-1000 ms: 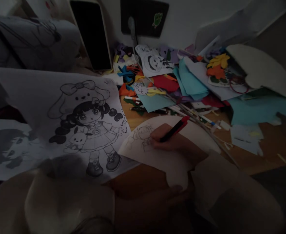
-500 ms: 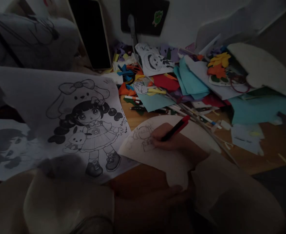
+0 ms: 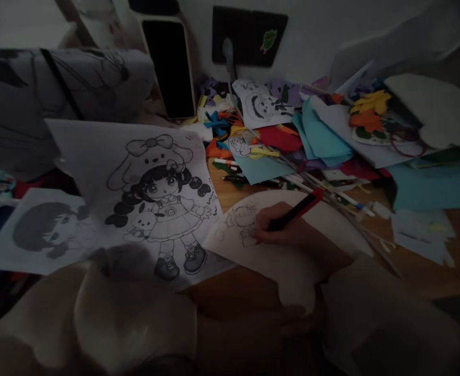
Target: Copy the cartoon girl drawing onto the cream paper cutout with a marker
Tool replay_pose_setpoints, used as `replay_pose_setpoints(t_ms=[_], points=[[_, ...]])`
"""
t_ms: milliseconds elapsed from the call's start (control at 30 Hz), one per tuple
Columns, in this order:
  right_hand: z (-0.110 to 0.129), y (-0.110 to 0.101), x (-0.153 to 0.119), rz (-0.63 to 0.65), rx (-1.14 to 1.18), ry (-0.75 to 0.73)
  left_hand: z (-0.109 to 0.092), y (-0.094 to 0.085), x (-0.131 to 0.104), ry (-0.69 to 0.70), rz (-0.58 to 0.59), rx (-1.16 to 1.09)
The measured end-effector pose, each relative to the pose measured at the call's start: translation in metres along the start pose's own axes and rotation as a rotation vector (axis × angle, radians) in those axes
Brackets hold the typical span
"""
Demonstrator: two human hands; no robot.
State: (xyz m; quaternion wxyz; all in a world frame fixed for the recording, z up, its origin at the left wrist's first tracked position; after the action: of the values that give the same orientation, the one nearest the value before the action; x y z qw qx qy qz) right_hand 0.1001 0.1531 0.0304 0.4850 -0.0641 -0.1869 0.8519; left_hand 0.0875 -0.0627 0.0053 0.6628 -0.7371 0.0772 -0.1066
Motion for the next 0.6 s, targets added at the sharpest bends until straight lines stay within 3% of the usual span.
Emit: replay_pose_setpoints(t_ms=[133,267,433,600], points=[[0.007,-0.021,-0.009,-0.133,-0.113,0.091,-0.001,-0.001,-0.004,-0.015,-0.036,0.0],[0.017,-0.023,-0.021,-0.153,-0.134,0.098,-0.002,0.0,-0.006,-0.012,-0.037,0.017],[0.012,-0.008,-0.026,-0.206,-0.171,0.15,-0.002,0.004,-0.003,-0.008,0.017,0.004],[0.012,0.015,-0.014,-0.087,-0.121,0.032,-0.001,0.003,-0.001,-0.021,-0.05,0.015]])
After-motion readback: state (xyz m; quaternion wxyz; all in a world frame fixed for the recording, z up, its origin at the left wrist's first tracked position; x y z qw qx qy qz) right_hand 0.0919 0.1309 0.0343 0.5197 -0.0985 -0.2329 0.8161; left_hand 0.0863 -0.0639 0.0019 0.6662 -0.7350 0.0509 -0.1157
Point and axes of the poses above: each hand's wrist, its own x-axis towards the middle knuckle, its own y-axis out of the palm, z = x × y, the point moved 10 cm from there along x, towards the middle knuckle, and after that the axes turned 1 degree about -z, right-handed, at the moved point
